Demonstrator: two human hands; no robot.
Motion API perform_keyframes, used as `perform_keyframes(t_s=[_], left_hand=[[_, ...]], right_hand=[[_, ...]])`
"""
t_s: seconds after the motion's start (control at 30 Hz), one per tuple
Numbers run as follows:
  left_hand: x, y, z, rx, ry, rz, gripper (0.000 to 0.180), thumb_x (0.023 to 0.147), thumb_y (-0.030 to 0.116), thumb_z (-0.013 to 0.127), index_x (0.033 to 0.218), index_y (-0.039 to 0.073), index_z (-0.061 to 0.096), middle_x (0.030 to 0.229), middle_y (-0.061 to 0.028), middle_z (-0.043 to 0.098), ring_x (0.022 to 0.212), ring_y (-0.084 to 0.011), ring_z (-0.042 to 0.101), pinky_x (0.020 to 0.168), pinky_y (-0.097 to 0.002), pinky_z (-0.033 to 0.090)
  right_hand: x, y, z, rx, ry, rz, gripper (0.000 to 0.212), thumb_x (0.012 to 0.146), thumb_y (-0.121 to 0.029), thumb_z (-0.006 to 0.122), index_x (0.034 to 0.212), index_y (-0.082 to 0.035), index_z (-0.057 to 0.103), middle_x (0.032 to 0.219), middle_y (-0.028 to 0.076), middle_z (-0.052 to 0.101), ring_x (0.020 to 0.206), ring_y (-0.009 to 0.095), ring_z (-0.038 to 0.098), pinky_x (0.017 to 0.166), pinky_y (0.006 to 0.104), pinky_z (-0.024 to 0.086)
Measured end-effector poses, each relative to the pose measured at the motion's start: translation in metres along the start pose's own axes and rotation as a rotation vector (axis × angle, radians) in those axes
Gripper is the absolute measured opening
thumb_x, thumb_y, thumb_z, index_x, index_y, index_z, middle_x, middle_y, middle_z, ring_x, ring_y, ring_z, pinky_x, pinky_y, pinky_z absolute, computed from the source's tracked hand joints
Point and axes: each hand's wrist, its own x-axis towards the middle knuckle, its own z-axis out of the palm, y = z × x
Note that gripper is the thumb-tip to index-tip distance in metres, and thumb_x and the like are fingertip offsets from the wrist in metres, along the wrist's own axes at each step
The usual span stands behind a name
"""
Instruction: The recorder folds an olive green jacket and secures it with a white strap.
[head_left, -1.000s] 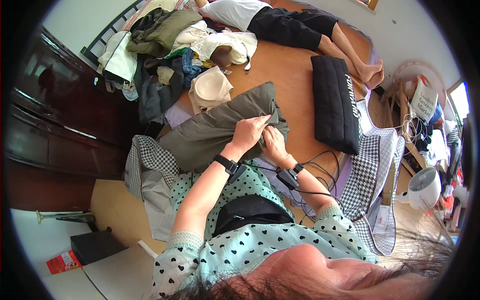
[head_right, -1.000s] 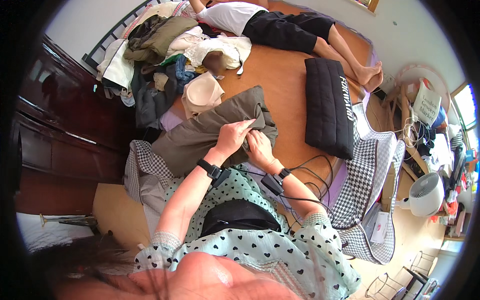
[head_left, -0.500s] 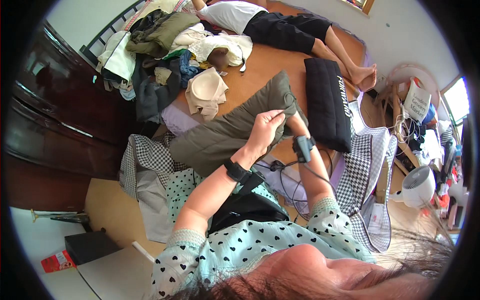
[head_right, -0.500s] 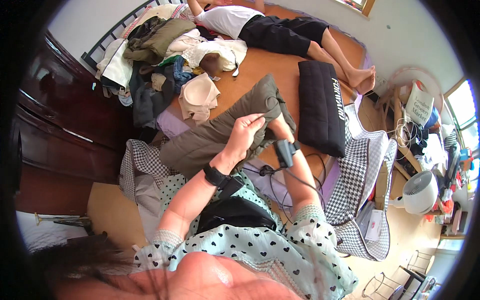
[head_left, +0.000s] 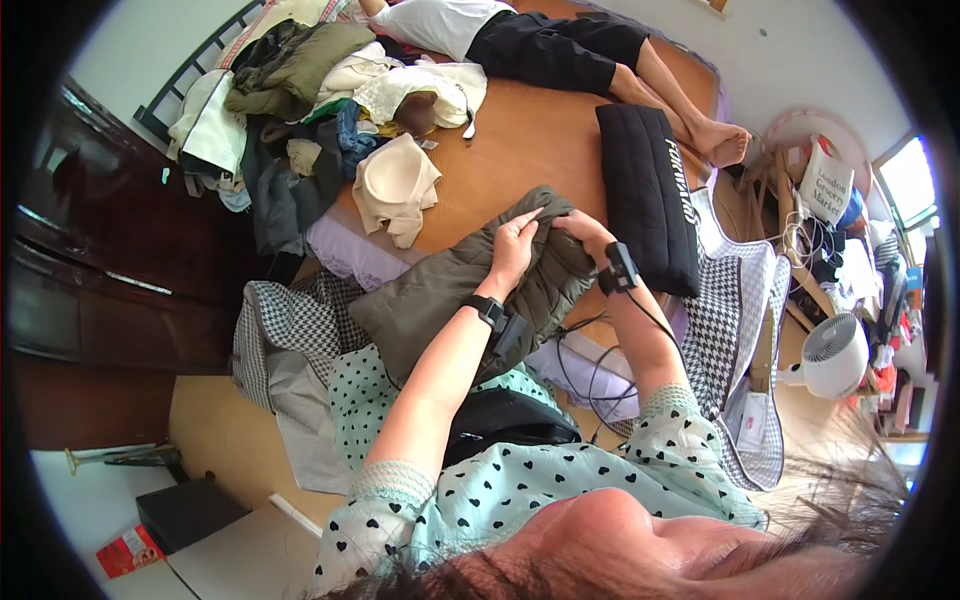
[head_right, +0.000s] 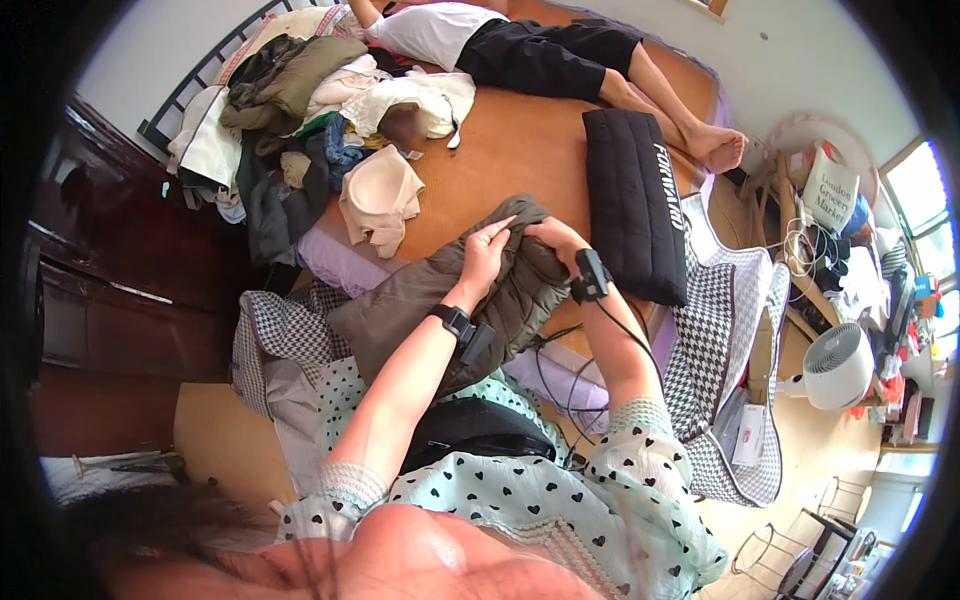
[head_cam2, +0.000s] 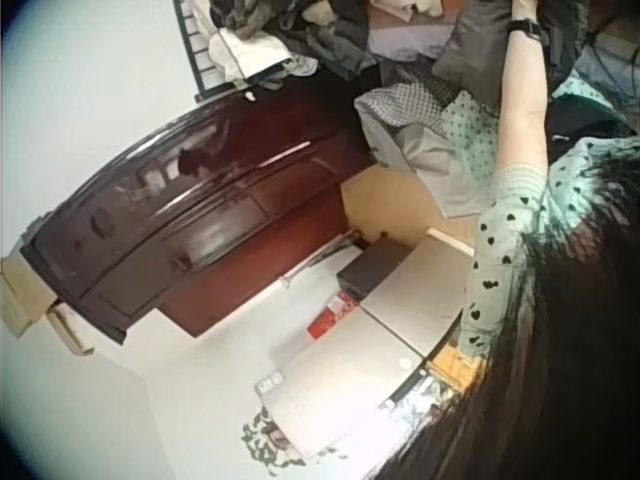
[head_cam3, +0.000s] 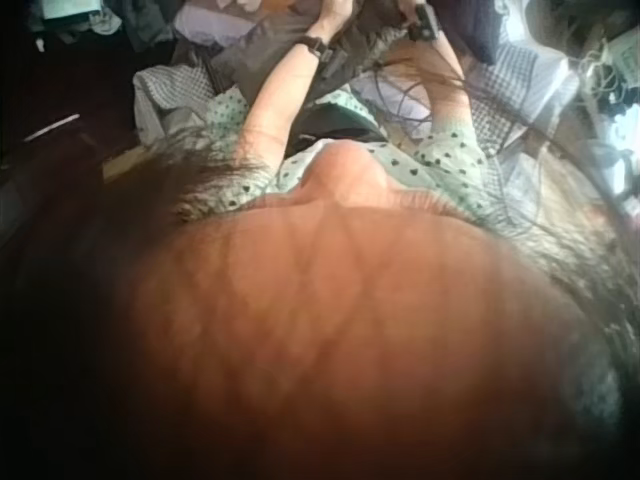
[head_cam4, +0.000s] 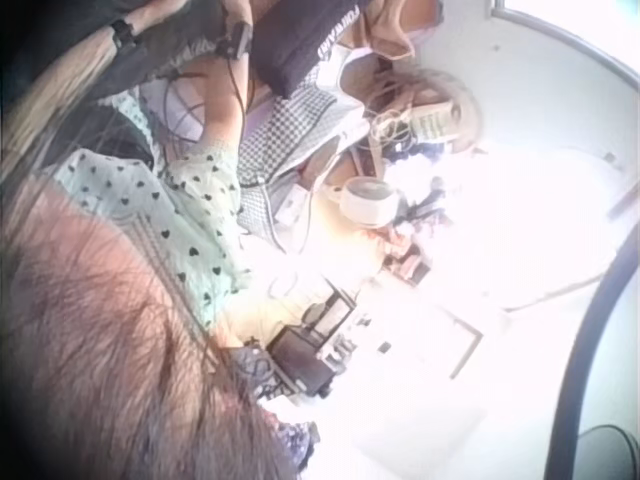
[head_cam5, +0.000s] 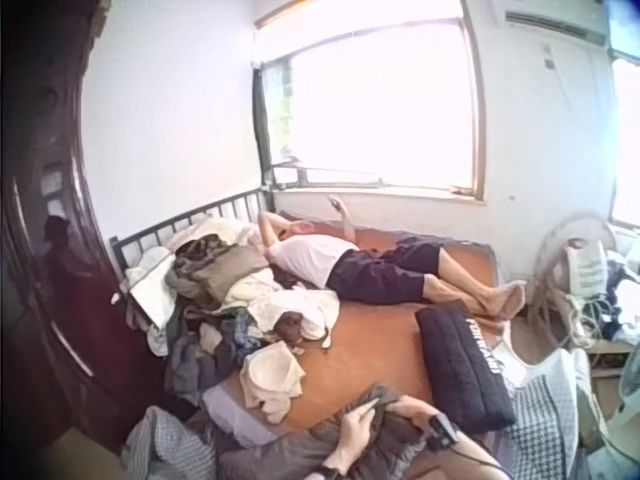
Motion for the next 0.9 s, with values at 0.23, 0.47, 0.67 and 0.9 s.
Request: perform_keyframes(t_s=[0.23, 0.47, 0.67, 0.9], left_hand=[[-0.003, -0.006, 0.002, -0.037, 0.083, -0.064, 0.027, 0.093, 0.006, 0.05, 0.116, -0.001, 0.061, 0.106, -0.0053, 0.066, 0.097, -0.0089, 0.056, 0.087, -0.0233, 0.043], [0.0, -0.017, -0.001, -0.003, 0.146, 0.037, 0.026, 0.092, 0.01, 0.051, 0.113, -0.001, 0.062, 0.102, -0.0129, 0.068, 0.091, -0.0136, 0.061, 0.082, -0.0268, 0.045], [0.004, 0.007, -0.014, 0.271, 0.185, 0.027, 0.025, 0.094, 0.015, 0.05, 0.109, 0.001, 0.064, 0.095, -0.0189, 0.067, 0.085, -0.0207, 0.065, 0.077, -0.0298, 0.049], [-0.006, 0.014, -0.012, 0.458, 0.067, 0.195, 0.023, 0.09, 0.015, 0.054, 0.104, 0.001, 0.065, 0.089, -0.0209, 0.066, 0.082, -0.028, 0.067, 0.07, -0.0333, 0.051]], right_hand=[[-0.075, -0.003, -0.01, 0.389, 0.212, -0.476, 0.025, 0.09, -0.011, 0.058, 0.108, 0.006, 0.061, 0.099, 0.01, 0.066, 0.089, 0.016, 0.062, 0.079, 0.0256, 0.049], [-0.104, 0.04, 0.047, -0.615, 0.531, -1.054, 0.052, 0.071, 0.0, 0.066, 0.122, -0.005, 0.057, 0.133, 0.018, 0.048, 0.122, 0.034, 0.047, 0.1, 0.0389, 0.04], [-0.061, 0.032, 0.074, -0.858, 0.498, -1.137, 0.051, 0.073, -0.002, 0.056, 0.124, 0.001, 0.052, 0.132, 0.023, 0.046, 0.126, 0.035, 0.043, 0.101, 0.0412, 0.038], [-0.005, 0.0, 0.085, -1.245, 0.093, -0.341, 0.029, 0.077, -0.021, 0.052, 0.097, -0.005, 0.065, 0.106, 0.016, 0.063, 0.114, 0.028, 0.052, 0.095, 0.0398, 0.038]])
